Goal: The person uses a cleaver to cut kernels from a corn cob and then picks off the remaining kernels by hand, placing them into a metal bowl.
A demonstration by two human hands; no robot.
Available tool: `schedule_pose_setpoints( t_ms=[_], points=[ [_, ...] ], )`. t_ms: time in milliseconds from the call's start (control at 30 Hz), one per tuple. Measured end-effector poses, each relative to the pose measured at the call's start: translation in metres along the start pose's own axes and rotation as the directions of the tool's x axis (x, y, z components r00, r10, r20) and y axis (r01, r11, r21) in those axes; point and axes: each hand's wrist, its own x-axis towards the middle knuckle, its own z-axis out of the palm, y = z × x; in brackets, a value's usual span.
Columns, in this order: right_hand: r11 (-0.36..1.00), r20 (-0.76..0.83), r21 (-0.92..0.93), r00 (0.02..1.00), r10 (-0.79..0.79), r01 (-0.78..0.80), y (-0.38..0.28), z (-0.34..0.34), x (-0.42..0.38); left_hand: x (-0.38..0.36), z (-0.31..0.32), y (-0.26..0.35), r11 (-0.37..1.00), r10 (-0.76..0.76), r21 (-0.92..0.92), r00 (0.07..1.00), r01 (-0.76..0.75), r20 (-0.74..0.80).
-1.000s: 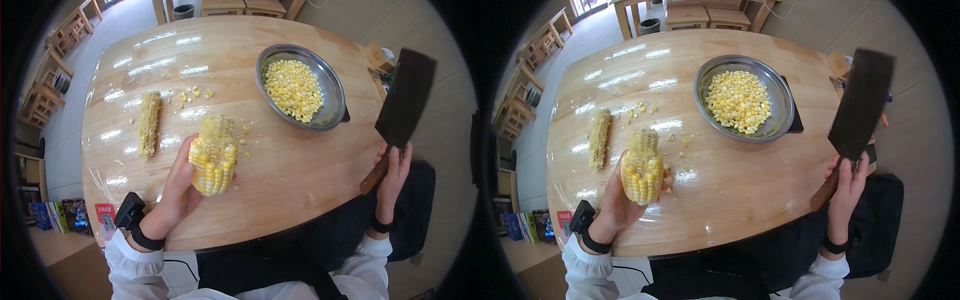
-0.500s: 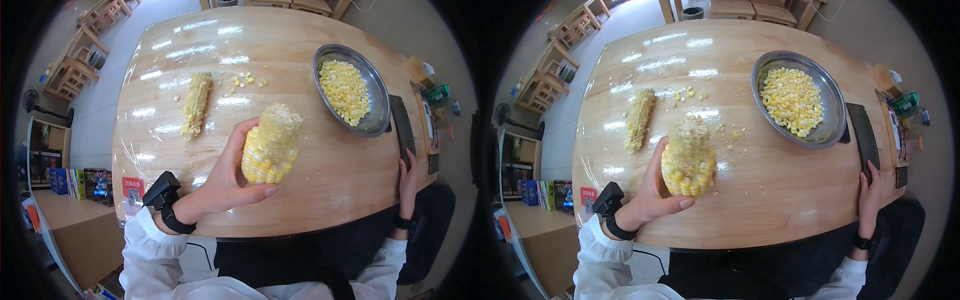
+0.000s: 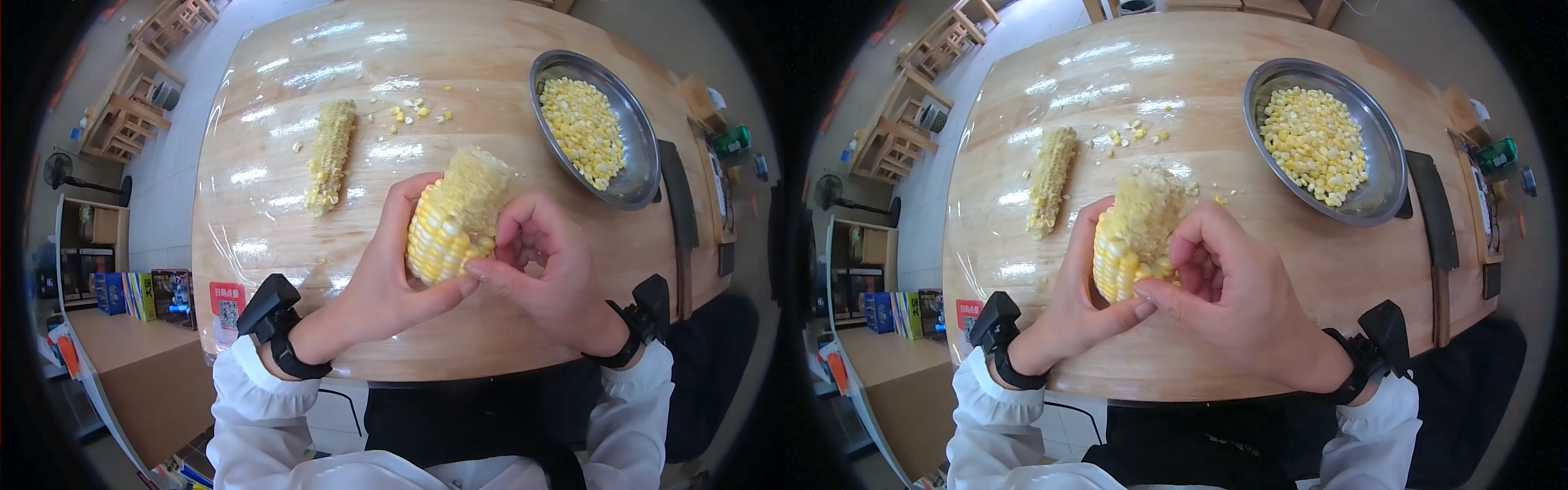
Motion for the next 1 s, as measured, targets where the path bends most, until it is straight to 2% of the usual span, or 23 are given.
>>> schedule_pose_setpoints(
  t_ms=[133,200,367,433,467,500,533,567,633,767,833,867,933,1000],
  points=[
    [0.995,0.029,0.094,0.999,0.044,-0.047,0.004,0.0,0.006,-0.001,-0.001,-0.002,0.999,-0.004,0.036,0.999,0.005,-0.032],
    [0.991,0.012,0.111,0.998,0.068,-0.069,0.011,-0.001,0.008,-0.001,-0.003,-0.006,0.991,0.057,0.124,0.998,-0.054,-0.017],
    [0.967,-0.016,0.251,0.999,0.051,-0.045,0.018,0.001,0.005,0.0,0.0,-0.003,0.999,-0.028,0.04,0.999,0.029,-0.031],
    [0.983,-0.072,0.139,0.992,-0.107,0.116,0.017,0.002,0.003,-0.001,0.001,0.0,0.999,-0.048,0.004,0.998,0.048,-0.039],
    [0.983,-0.074,0.14,0.992,-0.106,0.116,0.019,0.0,0.005,-0.001,0.0,0.001,0.997,-0.076,-0.021,0.996,0.075,-0.043],
    [0.942,-0.026,-0.101,0.946,-0.324,0.32,0.023,-0.003,0.008,-0.001,0.0,0.002,0.994,-0.103,-0.047,0.993,0.101,-0.048],
    [0.801,0.073,-0.321,0.857,-0.51,0.505,0.025,-0.004,0.01,-0.001,0.0,0.001,0.994,-0.102,-0.046,0.994,0.1,-0.049],
    [0.8,0.075,-0.32,0.855,-0.513,0.508,0.023,-0.004,0.01,0.0,0.0,0.001,0.991,-0.118,-0.068,0.992,0.115,-0.048],
    [0.924,0.006,-0.2,0.944,-0.331,0.325,0.018,-0.006,0.008,0.001,0.0,-0.001,0.988,-0.134,-0.088,0.99,0.129,-0.05],
    [0.899,0.083,-0.156,0.912,-0.401,0.41,0.02,-0.009,0.01,0.001,-0.001,-0.002,0.996,-0.09,-0.018,0.995,0.089,-0.05],
    [0.948,0.073,-0.097,0.952,-0.297,0.303,0.025,-0.006,0.008,0.001,0.0,-0.001,0.996,-0.088,-0.014,0.993,0.087,-0.075],
    [0.948,0.072,-0.096,0.952,-0.297,0.303,0.026,-0.01,0.006,0.004,0.003,0.0,0.997,-0.076,0.005,0.994,0.076,-0.085],
    [0.991,0.122,0.093,0.987,-0.105,0.094,0.029,-0.012,0.001,0.004,0.003,0.001,0.998,-0.06,0.025,0.994,0.063,-0.092],
    [0.992,0.101,0.116,0.993,-0.059,0.047,0.024,-0.007,0.002,0.003,0.002,0.0,0.99,-0.007,0.142,0.996,0.019,-0.084]
  ],
)
